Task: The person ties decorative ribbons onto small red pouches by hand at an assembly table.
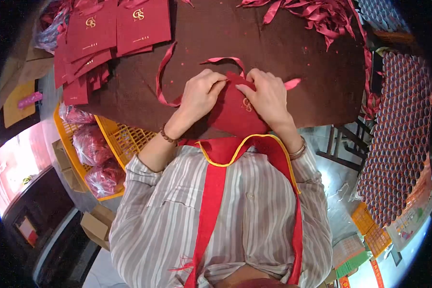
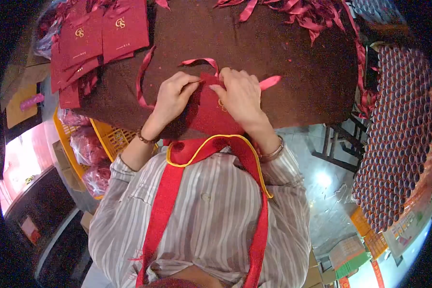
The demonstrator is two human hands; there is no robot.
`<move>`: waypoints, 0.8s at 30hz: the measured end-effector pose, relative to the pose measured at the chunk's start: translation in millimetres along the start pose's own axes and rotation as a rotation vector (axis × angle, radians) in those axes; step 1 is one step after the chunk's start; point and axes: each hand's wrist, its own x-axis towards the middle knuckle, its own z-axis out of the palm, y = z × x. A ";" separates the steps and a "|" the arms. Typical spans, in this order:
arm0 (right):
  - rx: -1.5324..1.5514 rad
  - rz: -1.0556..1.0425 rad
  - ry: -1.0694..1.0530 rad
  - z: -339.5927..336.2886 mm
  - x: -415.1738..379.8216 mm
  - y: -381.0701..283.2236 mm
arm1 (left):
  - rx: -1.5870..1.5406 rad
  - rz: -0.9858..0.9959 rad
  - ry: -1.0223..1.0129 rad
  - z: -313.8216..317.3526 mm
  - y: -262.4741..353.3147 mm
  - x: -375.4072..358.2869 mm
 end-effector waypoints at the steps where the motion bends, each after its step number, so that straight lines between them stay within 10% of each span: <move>1: 0.120 0.105 -0.128 -4.3 2.4 0.1 | -0.003 -0.006 0.003 2.0 0.0 -1.3; 12: 0.682 0.231 -0.563 3.7 13.6 18.1 | -0.208 -0.211 -0.035 -5.9 3.0 -11.0; 24: 1.138 0.364 -0.749 0.0 11.5 23.5 | -0.117 0.001 0.099 7.5 10.8 -15.4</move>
